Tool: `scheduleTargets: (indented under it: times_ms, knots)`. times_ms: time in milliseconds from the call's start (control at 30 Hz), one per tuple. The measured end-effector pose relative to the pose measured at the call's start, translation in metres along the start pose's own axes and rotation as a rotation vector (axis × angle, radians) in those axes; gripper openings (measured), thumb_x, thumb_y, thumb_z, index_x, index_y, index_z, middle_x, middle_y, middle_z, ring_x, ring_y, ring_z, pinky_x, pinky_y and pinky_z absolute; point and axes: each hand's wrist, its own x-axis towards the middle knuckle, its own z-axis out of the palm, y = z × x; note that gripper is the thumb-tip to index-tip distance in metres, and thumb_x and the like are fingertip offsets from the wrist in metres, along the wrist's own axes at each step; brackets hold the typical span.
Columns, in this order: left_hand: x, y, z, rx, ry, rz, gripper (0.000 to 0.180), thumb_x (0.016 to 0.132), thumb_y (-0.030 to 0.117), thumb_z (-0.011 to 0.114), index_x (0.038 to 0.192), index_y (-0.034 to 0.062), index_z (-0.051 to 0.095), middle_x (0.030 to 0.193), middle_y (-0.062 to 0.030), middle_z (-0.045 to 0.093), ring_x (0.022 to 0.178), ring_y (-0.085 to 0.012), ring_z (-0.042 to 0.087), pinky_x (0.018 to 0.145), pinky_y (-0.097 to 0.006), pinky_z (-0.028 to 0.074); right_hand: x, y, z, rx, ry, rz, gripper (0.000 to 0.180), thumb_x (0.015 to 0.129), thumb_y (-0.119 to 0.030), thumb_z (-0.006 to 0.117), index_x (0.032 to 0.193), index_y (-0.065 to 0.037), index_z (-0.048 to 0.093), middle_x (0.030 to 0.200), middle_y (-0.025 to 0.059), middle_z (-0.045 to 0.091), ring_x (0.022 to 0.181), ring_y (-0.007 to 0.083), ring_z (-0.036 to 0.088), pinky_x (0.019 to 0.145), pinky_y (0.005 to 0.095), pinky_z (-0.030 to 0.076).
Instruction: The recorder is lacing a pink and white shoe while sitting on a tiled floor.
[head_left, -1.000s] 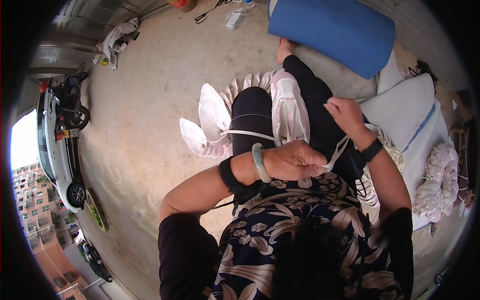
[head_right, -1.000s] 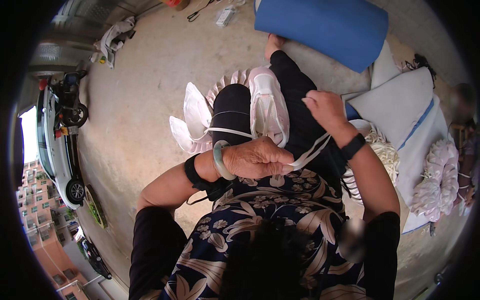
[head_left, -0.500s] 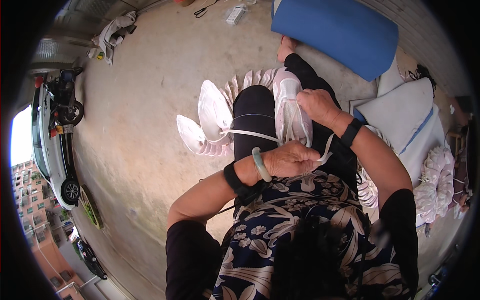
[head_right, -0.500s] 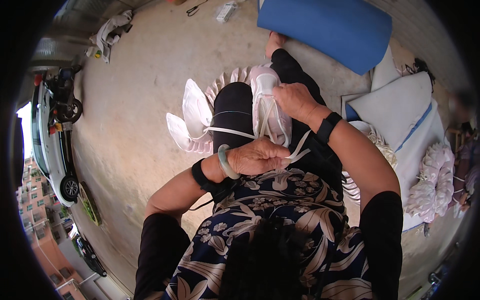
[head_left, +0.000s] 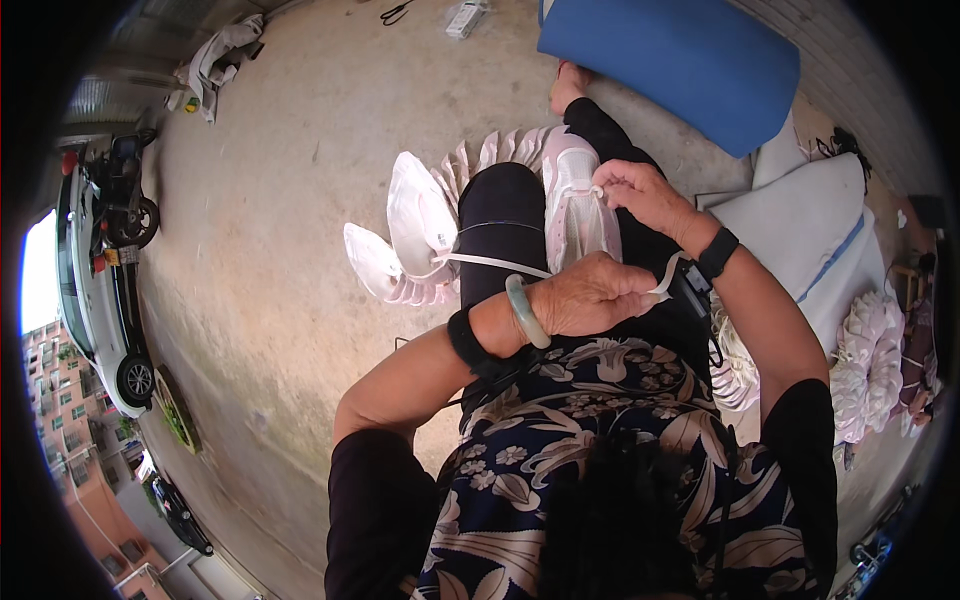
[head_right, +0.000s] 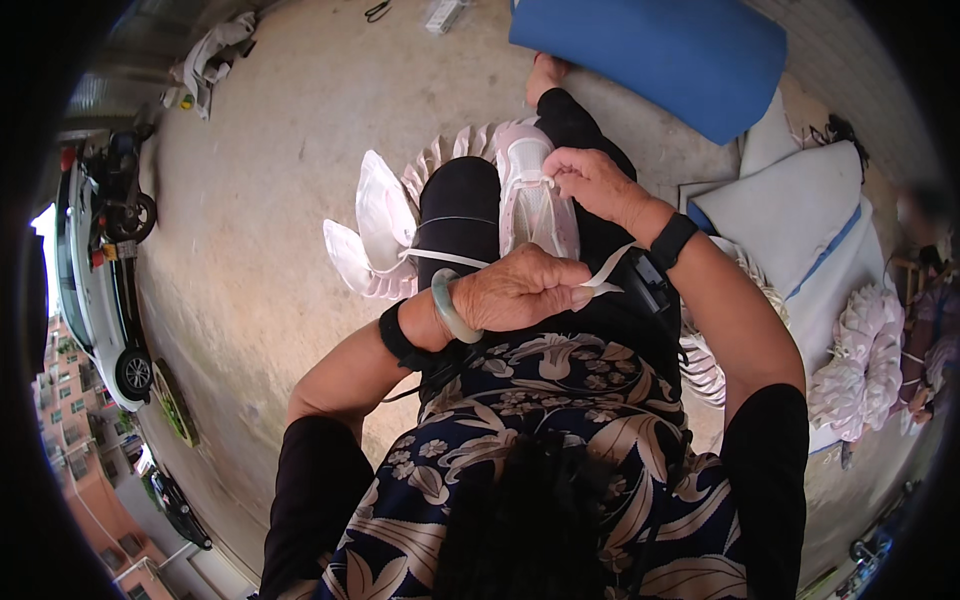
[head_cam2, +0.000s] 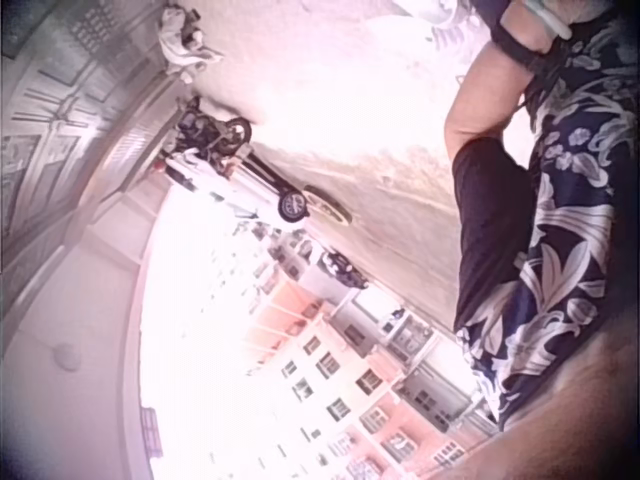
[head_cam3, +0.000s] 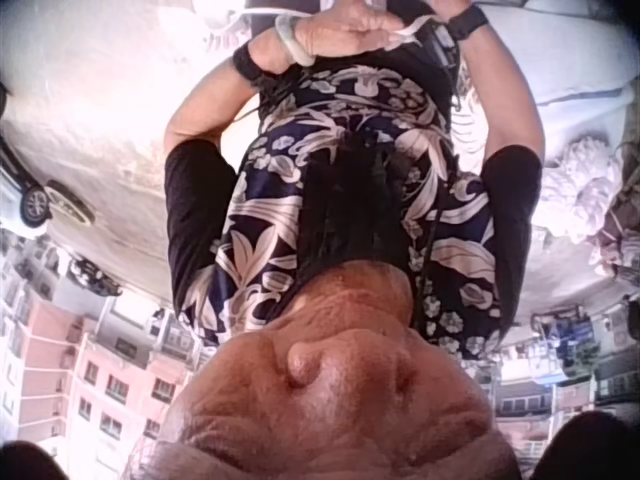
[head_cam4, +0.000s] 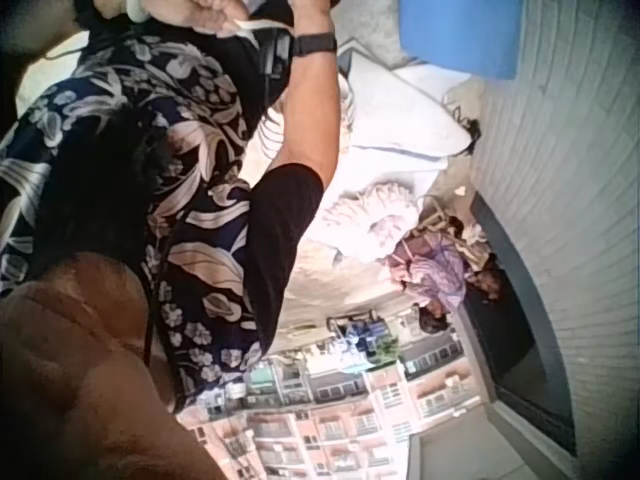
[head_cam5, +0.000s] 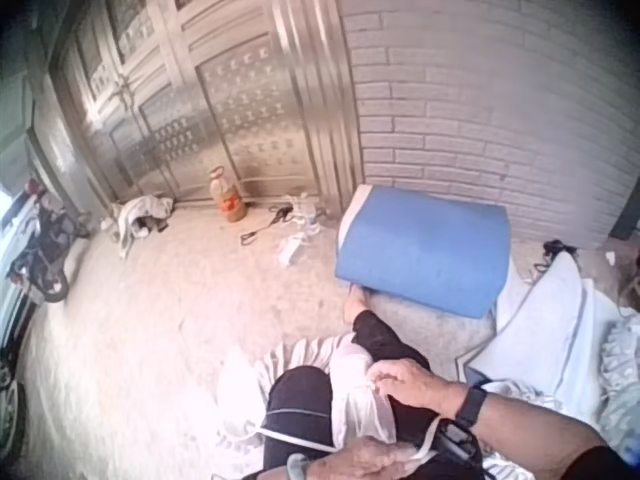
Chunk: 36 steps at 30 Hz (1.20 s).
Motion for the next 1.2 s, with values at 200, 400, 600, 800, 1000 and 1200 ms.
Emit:
scheduleTargets:
  times_ms: [200, 400, 600, 800, 1000, 1200]
  knots:
    - [0.001, 0.002, 0.004, -0.097, -0.017, -0.035, 0.015, 0.090, 0.009, 0.045, 0.082, -0.0022, 0.051, 0.065, -0.0099, 0.052, 0.060, -0.0169, 0.051, 0.059, -0.027, 0.042, 0.001, 0.019, 0.000, -0.064, -0.079, -0.052, 0.006, 0.076, -0.002, 0.057, 0.081, -0.003, 0.053, 0.072, -0.0017, 0.051, 0.064, 0.0082, 0.049, 0.059, 0.0244, 0.042]
    - [0.006, 0.006, 0.002, 0.016, -0.031, -0.012, 0.019, 0.092, 0.013, 0.045, 0.080, -0.0011, 0.050, 0.064, -0.0069, 0.049, 0.058, -0.0155, 0.047, 0.058, -0.026, 0.042, 0.007, 0.009, 0.010, -0.676, 0.455, -0.466, 0.007, 0.076, -0.004, 0.056, 0.081, -0.004, 0.051, 0.070, 0.0042, 0.050, 0.060, 0.0145, 0.049, 0.057, 0.0266, 0.042]
    - [0.007, -0.001, 0.005, 0.025, 0.061, 0.054, 0.026, 0.094, 0.020, 0.043, 0.078, 0.0005, 0.050, 0.061, -0.0054, 0.046, 0.056, -0.0134, 0.046, 0.054, -0.025, 0.040, 0.000, 0.015, 0.010, -0.017, 0.214, -0.069, 0.010, 0.079, -0.005, 0.053, 0.089, -0.003, 0.054, 0.078, 0.0005, 0.054, 0.069, 0.0091, 0.051, 0.063, 0.0250, 0.044]
    - [0.006, 0.003, 0.001, -0.050, 0.071, -0.028, 0.026, 0.094, 0.020, 0.044, 0.077, 0.0011, 0.051, 0.061, -0.0034, 0.048, 0.056, -0.0121, 0.047, 0.054, -0.025, 0.040, -0.005, 0.026, -0.002, 0.172, -0.039, -0.080, 0.015, 0.078, -0.004, 0.056, 0.093, -0.003, 0.056, 0.079, -0.0024, 0.054, 0.071, 0.0070, 0.050, 0.065, 0.0229, 0.044]
    - [0.006, -0.003, 0.003, -0.050, 0.100, -0.073, 0.010, 0.084, 0.005, 0.053, 0.075, -0.0003, 0.051, 0.059, -0.0161, 0.047, 0.055, -0.0306, 0.052, 0.052, -0.033, 0.042, 0.003, 0.023, 0.003, -0.354, 0.252, -0.346, 0.007, 0.076, -0.004, 0.054, 0.084, -0.003, 0.055, 0.069, 0.0064, 0.055, 0.062, 0.0170, 0.055, 0.058, 0.0282, 0.045]
    - [0.018, -0.007, -0.003, 0.143, 0.098, 0.009, 0.018, 0.091, 0.014, 0.048, 0.080, -0.0001, 0.053, 0.061, -0.0081, 0.050, 0.053, -0.0190, 0.047, 0.054, -0.027, 0.041, 0.008, 0.012, -0.002, -0.232, 0.296, -0.167, 0.007, 0.077, -0.009, 0.056, 0.082, -0.004, 0.054, 0.069, 0.0054, 0.055, 0.059, 0.0163, 0.054, 0.056, 0.0276, 0.044]
